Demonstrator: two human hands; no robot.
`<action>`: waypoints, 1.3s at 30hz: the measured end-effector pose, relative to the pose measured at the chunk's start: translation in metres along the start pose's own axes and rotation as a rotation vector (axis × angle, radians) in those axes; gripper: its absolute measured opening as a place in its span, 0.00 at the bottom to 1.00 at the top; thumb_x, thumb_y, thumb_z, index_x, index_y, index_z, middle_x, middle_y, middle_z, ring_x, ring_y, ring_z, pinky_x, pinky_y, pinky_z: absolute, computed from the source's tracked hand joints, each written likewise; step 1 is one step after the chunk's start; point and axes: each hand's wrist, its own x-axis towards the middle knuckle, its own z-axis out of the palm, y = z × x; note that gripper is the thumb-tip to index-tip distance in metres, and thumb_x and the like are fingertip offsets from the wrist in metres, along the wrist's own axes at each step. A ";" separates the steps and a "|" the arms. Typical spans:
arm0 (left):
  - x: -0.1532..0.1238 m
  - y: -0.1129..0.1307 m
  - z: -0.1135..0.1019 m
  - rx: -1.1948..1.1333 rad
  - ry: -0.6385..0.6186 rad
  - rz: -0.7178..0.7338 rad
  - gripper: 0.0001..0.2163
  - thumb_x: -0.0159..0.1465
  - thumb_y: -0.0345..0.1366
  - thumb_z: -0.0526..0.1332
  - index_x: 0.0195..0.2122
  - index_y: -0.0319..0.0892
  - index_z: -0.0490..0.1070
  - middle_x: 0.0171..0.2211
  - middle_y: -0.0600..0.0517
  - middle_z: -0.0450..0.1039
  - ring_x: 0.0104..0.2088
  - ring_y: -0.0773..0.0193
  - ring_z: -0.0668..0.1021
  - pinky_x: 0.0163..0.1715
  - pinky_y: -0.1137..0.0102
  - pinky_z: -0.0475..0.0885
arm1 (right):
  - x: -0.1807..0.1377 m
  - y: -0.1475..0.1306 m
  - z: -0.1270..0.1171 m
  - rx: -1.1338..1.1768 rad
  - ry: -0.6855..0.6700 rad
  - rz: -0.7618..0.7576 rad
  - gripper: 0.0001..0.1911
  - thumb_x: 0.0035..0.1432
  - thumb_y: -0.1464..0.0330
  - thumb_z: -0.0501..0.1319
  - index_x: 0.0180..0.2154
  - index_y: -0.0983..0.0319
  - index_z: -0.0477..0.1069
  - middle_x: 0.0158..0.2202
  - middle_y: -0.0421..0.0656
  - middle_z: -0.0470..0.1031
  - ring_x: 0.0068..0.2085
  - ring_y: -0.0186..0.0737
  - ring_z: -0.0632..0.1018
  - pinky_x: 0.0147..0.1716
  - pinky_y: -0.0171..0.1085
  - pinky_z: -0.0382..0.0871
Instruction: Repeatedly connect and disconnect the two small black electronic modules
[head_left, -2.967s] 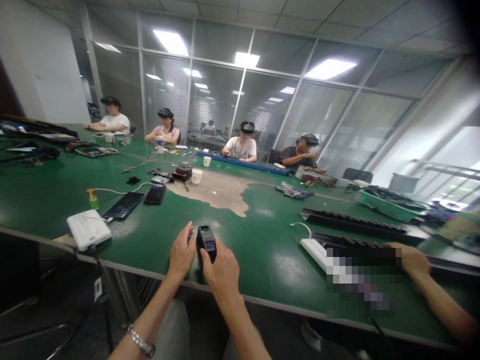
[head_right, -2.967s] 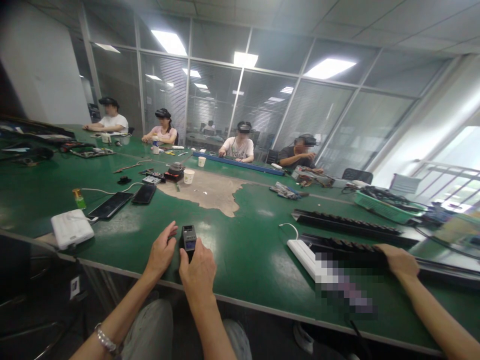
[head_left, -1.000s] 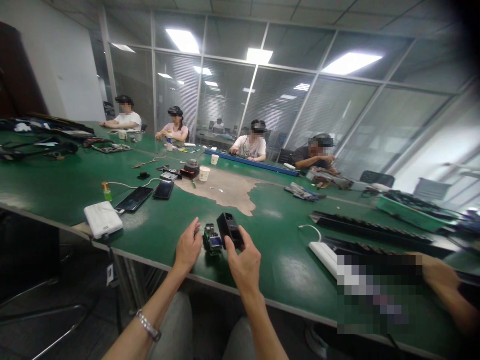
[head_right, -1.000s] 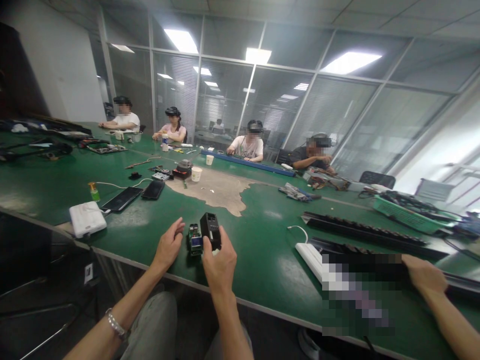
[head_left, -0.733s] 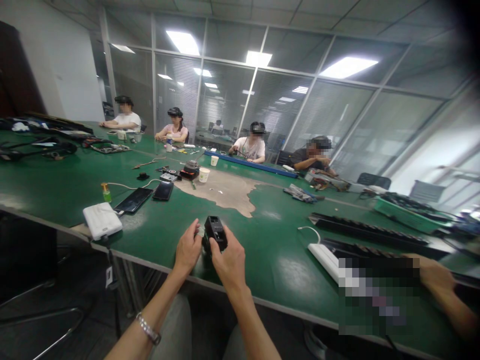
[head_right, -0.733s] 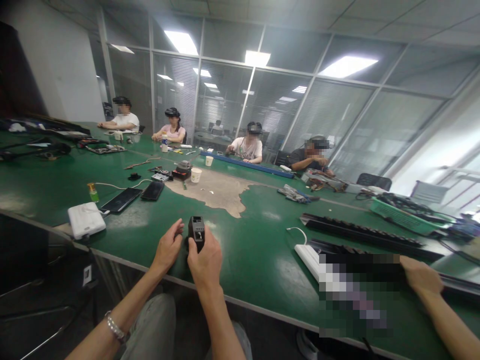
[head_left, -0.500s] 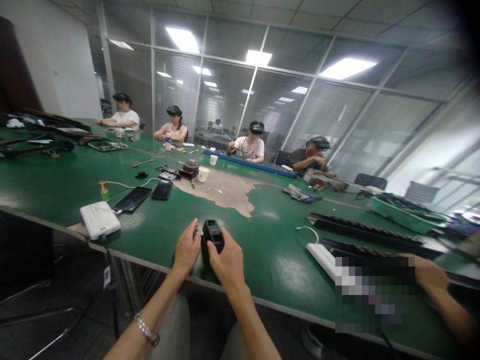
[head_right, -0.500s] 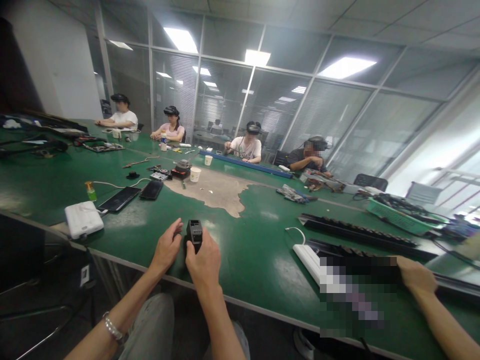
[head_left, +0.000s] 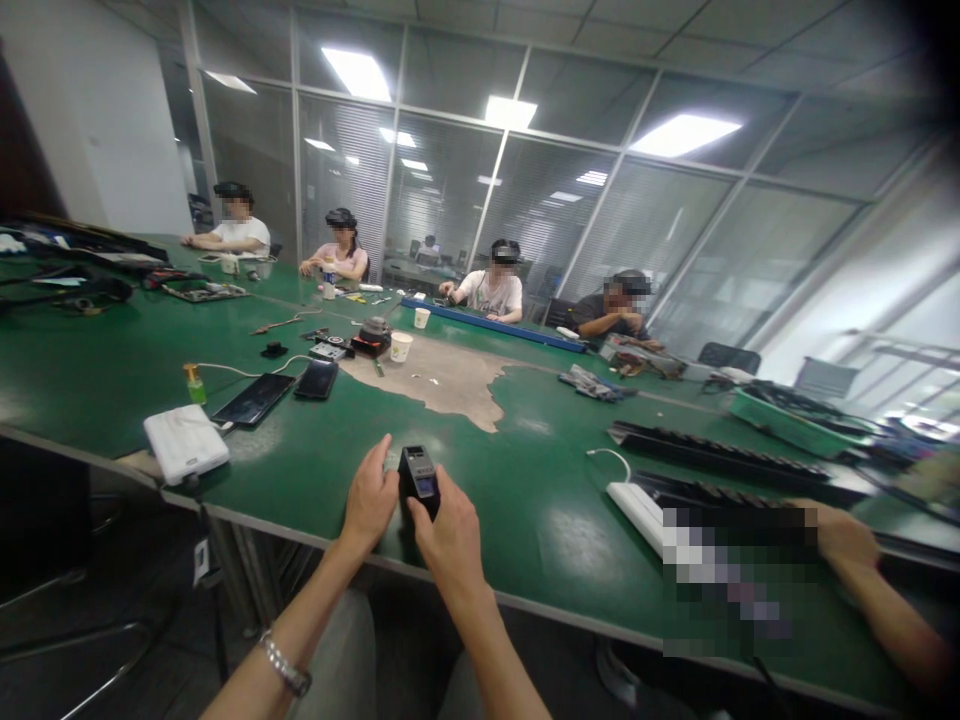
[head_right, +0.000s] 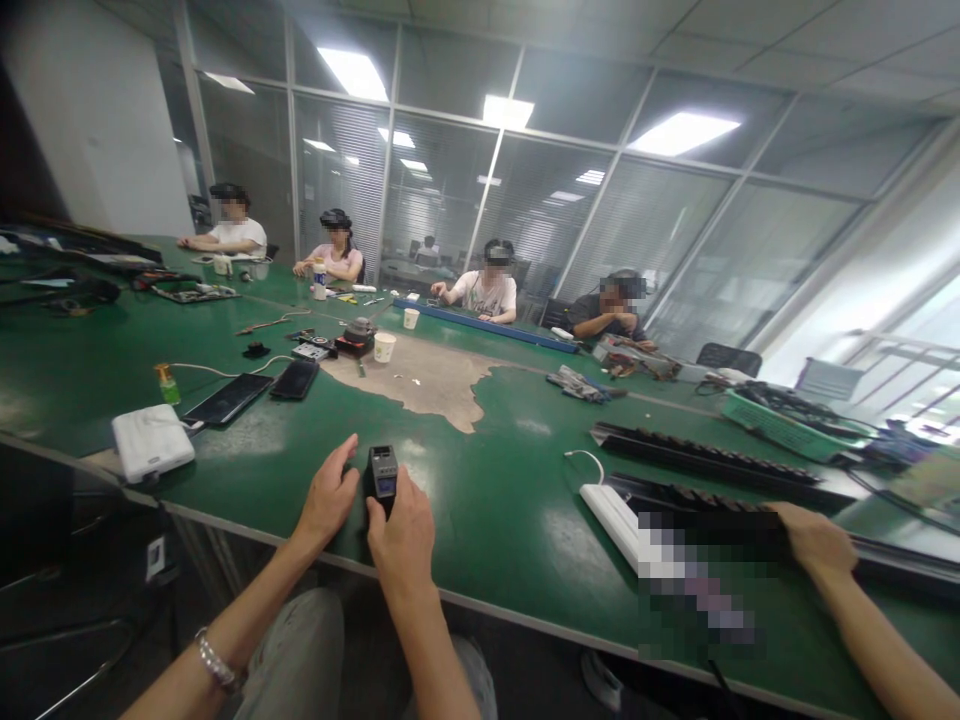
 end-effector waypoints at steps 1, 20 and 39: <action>0.002 0.000 0.001 0.001 -0.009 0.003 0.26 0.61 0.29 0.51 0.62 0.37 0.60 0.61 0.42 0.64 0.60 0.57 0.68 0.63 0.58 0.60 | 0.002 0.000 0.001 -0.001 0.005 0.003 0.27 0.57 0.68 0.61 0.57 0.67 0.65 0.50 0.54 0.74 0.52 0.51 0.74 0.52 0.44 0.67; 0.007 -0.008 0.019 -0.115 -0.024 -0.048 0.27 0.58 0.26 0.53 0.61 0.38 0.62 0.57 0.42 0.69 0.56 0.57 0.73 0.60 0.58 0.65 | 0.019 -0.014 -0.010 0.055 0.095 0.071 0.23 0.56 0.66 0.62 0.53 0.64 0.69 0.45 0.52 0.77 0.46 0.48 0.77 0.46 0.40 0.69; 0.006 -0.013 0.022 -0.107 -0.038 0.010 0.30 0.57 0.27 0.53 0.63 0.39 0.59 0.58 0.43 0.69 0.56 0.58 0.73 0.60 0.58 0.64 | 0.003 0.057 -0.022 -0.100 0.159 0.171 0.28 0.58 0.63 0.59 0.57 0.70 0.65 0.52 0.59 0.73 0.53 0.52 0.75 0.52 0.45 0.66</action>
